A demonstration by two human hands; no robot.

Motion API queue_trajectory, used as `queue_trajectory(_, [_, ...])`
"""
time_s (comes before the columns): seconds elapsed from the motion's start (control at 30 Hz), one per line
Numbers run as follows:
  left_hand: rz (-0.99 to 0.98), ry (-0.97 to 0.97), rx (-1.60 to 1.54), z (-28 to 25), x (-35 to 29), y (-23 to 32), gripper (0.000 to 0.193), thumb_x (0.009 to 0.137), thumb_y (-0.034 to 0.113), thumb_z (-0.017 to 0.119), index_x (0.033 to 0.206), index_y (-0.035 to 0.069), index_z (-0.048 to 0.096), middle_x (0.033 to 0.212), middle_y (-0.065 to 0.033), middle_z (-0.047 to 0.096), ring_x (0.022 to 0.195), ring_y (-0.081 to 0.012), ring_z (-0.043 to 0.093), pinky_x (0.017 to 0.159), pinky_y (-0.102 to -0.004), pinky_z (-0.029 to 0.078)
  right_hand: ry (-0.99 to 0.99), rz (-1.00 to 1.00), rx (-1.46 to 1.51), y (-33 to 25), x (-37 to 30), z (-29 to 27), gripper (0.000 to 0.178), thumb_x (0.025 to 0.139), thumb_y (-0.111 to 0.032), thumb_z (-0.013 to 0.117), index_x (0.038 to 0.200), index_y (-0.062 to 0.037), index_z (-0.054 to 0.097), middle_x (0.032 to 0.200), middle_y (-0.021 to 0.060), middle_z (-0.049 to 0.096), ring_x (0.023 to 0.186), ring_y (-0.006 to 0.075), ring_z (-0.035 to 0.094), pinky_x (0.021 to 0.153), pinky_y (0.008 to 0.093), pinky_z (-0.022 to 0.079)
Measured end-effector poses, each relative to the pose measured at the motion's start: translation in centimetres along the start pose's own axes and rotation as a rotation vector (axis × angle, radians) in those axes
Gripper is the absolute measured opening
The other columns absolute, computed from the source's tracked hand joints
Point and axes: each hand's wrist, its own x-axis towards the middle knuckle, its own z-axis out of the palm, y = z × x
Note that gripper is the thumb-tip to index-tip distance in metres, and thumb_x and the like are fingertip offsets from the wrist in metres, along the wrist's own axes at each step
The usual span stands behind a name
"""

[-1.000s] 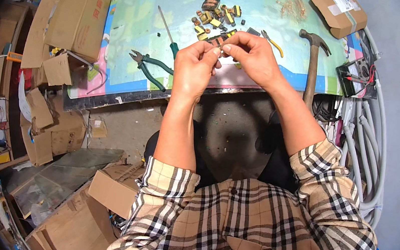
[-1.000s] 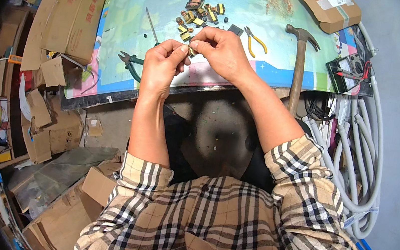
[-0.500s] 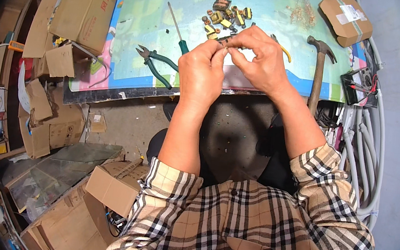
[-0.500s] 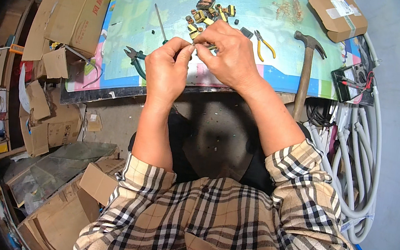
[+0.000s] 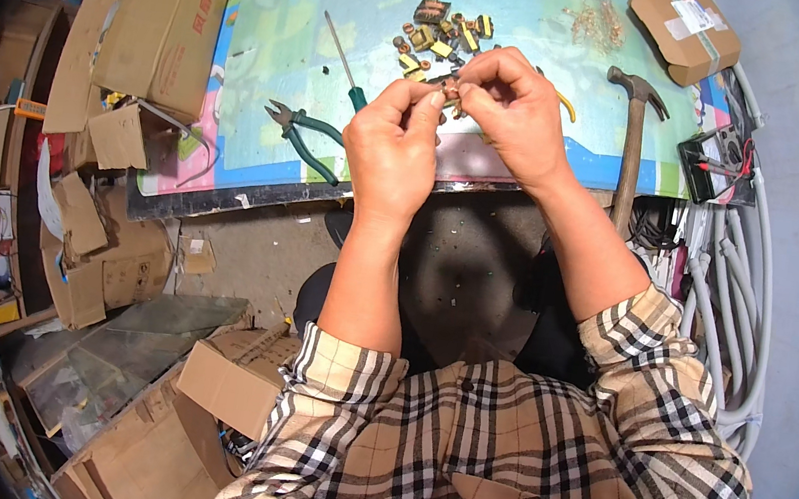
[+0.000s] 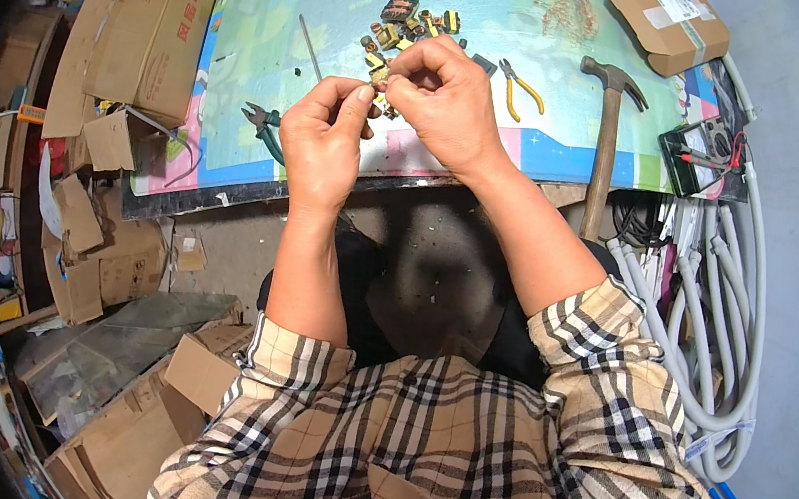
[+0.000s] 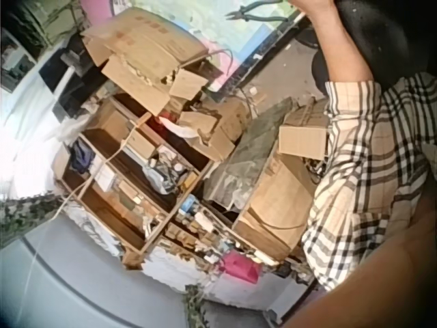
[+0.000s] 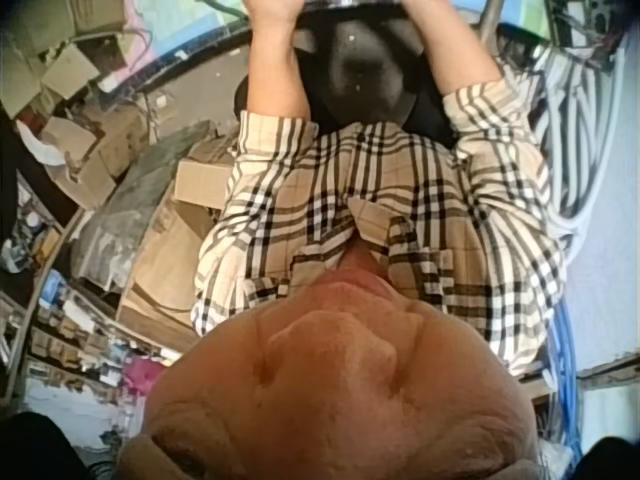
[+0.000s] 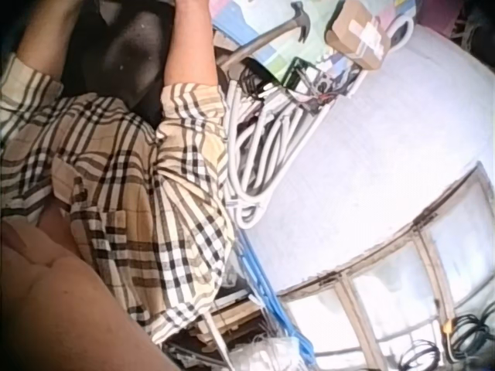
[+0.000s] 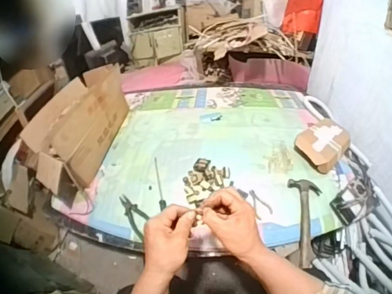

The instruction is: The person sits at a cluttered workbench and uses pliers and a hammer to disassemble small electronic components, likely transformers. They repeatedly pry apart the metal casings and separate the copper windings, placing the separated parts on the table.

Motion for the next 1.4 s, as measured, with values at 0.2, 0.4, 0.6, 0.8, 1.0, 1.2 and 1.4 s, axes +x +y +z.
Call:
queue_trajectory(0.2, [0.085,-0.028,0.172,-0.3,0.0,0.1,0.008,0.09,0.007,0.064,0.089,-0.001,0.066,0.07,-0.0043,0.062,0.06,-0.0085,0.054,0.055,-0.0264,0.043,-0.086,0.065,0.04,0.1,0.0,-0.6,0.011,0.08,-0.005,0.067,0.09,-0.0006,0.067,0.09,0.0034,0.058,0.073,0.0085,0.058,0.067,0.0241,0.049])
queue_trajectory(0.4, [0.371,0.034,0.443,-0.5,-0.3,0.3,0.007,0.087,0.007,0.066,0.088,0.001,0.065,0.07,-0.0119,0.061,0.058,-0.017,0.056,0.058,-0.0311,0.046,-0.232,-0.062,-0.244,-1.1,0.1,-1.2,0.018,0.083,-0.01,0.065,0.099,-0.0035,0.069,0.091,0.0069,0.063,0.074,0.0118,0.063,0.068,0.0262,0.051])
queue_trajectory(0.6, [0.254,-0.021,0.331,-0.4,-0.5,0.7,0.006,0.087,0.005,0.063,0.09,0.0,0.064,0.075,-0.0151,0.063,0.065,-0.0258,0.062,0.06,-0.0377,0.047,-0.115,-0.224,-0.369,-1.7,-0.1,-1.3,0.009,0.08,-0.006,0.067,0.088,-0.0031,0.069,0.084,0.0065,0.06,0.074,0.0123,0.063,0.064,0.0253,0.051])
queue_trajectory(0.8, [-0.214,-0.11,-0.231,-1.3,-0.1,0.4,0.011,0.091,0.01,0.062,0.089,0.0,0.066,0.072,-0.0042,0.064,0.06,-0.0059,0.051,0.054,-0.0227,0.041,-0.015,-0.056,-0.097,-1.5,0.2,-1.8,0.007,0.084,-0.006,0.067,0.088,-0.0001,0.067,0.083,0.0031,0.062,0.075,0.009,0.064,0.064,0.0223,0.05])
queue_trajectory(1.0, [-0.248,-0.152,-0.245,-1.5,-0.1,0.2,0.013,0.091,0.012,0.065,0.092,-0.001,0.067,0.075,-0.0046,0.066,0.06,-0.0056,0.051,0.054,-0.0201,0.039,-0.205,0.257,0.001,-0.4,1.0,-3.1,0.014,0.09,-0.011,0.062,0.099,-0.0009,0.066,0.083,0.0023,0.067,0.077,0.0071,0.06,0.067,0.0221,0.046])
queue_trajectory(1.2, [-0.218,-0.175,-0.219,-1.5,-0.2,0.6,0.014,0.091,0.011,0.066,0.094,-0.002,0.066,0.077,-0.0058,0.066,0.06,-0.0064,0.051,0.054,-0.021,0.04,-0.239,0.226,0.006,-0.8,1.0,-3.2,0.016,0.094,-0.013,0.057,0.103,-0.0015,0.064,0.087,0.0019,0.066,0.076,0.006,0.058,0.065,0.0214,0.043])
queue_trajectory(1.4, [-0.425,-0.318,-0.705,-2.1,0.1,-0.1,0.015,0.091,0.012,0.066,0.093,-0.003,0.064,0.077,-0.0072,0.064,0.058,-0.0083,0.05,0.053,-0.0224,0.039,-0.177,0.302,0.191,-1.3,0.9,-3.2,0.016,0.096,-0.01,0.052,0.105,0.0015,0.057,0.099,0.012,0.067,0.076,0.0123,0.066,0.066,0.0235,0.05])
